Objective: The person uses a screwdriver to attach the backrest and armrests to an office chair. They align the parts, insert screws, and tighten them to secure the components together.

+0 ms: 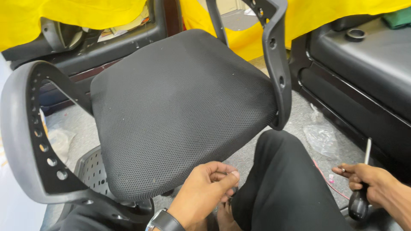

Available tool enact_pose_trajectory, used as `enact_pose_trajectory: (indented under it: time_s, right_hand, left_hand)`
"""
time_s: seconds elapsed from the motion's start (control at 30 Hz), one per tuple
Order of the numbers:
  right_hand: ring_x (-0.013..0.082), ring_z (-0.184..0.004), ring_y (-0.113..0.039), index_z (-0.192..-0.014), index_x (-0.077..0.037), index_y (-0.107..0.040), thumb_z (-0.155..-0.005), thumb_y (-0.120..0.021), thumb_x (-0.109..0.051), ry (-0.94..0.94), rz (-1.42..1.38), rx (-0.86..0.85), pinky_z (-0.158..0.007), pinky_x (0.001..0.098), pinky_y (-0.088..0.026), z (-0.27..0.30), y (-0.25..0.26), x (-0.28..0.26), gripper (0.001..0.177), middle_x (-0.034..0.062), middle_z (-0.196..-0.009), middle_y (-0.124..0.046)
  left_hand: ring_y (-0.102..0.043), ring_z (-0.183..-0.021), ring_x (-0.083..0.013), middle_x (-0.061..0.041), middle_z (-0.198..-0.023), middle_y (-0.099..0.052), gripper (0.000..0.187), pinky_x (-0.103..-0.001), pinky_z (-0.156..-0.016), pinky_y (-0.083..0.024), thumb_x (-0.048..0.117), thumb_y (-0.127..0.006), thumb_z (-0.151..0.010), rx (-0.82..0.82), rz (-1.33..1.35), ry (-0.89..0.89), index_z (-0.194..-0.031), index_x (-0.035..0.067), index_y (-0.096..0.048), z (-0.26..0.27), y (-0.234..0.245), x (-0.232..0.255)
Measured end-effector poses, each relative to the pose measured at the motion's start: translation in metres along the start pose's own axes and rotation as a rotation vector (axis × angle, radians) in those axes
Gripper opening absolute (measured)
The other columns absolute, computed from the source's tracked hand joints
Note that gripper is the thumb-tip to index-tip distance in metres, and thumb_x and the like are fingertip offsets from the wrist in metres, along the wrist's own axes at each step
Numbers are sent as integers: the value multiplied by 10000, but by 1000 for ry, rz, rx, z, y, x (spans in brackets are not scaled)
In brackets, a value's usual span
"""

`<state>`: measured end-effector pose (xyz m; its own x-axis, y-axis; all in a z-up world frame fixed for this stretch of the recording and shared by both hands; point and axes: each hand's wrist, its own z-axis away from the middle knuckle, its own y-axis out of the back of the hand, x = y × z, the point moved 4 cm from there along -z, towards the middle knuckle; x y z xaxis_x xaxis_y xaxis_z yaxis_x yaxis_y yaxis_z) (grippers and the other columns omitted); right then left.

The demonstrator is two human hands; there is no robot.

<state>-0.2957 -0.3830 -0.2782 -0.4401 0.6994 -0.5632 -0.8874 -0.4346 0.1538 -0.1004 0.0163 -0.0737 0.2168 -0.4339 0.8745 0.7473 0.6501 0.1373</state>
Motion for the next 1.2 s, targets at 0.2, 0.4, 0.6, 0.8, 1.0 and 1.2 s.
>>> enact_pose_trajectory:
  time_s: [0.2, 0.4, 0.6, 0.8, 1.0, 1.2]
  right_hand:
    - [41, -466, -258, -1084, 43, -595, -1054, -586, -211, -6, 59, 42, -402, 211, -259, -76, 5, -13, 255, 160, -1132, -735]
    - [19, -448, -264, -1028, 19, -594, -1003, -645, -164, 5, -70, -117, -366, 197, -241, -90, -12, 13, 191, 90, -953, -664]
    - [109, -548, -462, -1028, -38, -615, -974, -612, -232, -14, -266, -143, -444, 277, -382, -36, -8, 28, 201, 56, -842, -637]
    - [138, -548, -542, -964, -94, -635, -952, -644, -248, 39, -400, -174, -456, 298, -439, -67, 12, 41, 155, 28, -726, -603]
    - [97, -473, -445, -840, -138, -583, -933, -683, -126, -57, -508, -42, -415, 270, -361, -142, 25, 68, 137, -23, -634, -524]
    - [107, -489, -425, -874, -107, -589, -956, -638, -161, 25, -438, 128, -424, 276, -346, -106, 43, 16, 110, -10, -645, -511]
  left_hand:
    - [-689, -739, -83, -1, -829, -755, 336, -253, -697, -578, 293, -728, -865, 86, -41, -2, -1096, 50, -736, 0, -6, -5]
    - [-759, -828, -187, -82, -904, -787, 298, -310, -786, -585, 297, -719, -851, 4, -158, -411, -995, 43, -773, -60, -111, 39]
    - [-704, -1085, -299, -185, -1175, -733, 540, -379, -937, -539, 341, -766, -814, -271, -278, -291, -1244, 26, -677, -136, -237, 43]
    - [-685, -1131, -298, -210, -1223, -715, 577, -366, -993, -504, 324, -767, -793, -359, -381, -153, -1272, 12, -691, -181, -277, 6]
    - [-732, -1114, -277, -224, -1212, -731, 731, -344, -988, -541, 303, -777, -758, -374, -249, -6, -1368, -48, -577, -220, -287, -25]
    - [-677, -1144, -304, -220, -1255, -685, 766, -367, -1006, -499, 395, -797, -714, -457, -296, -204, -1349, 3, -627, -215, -325, -1]
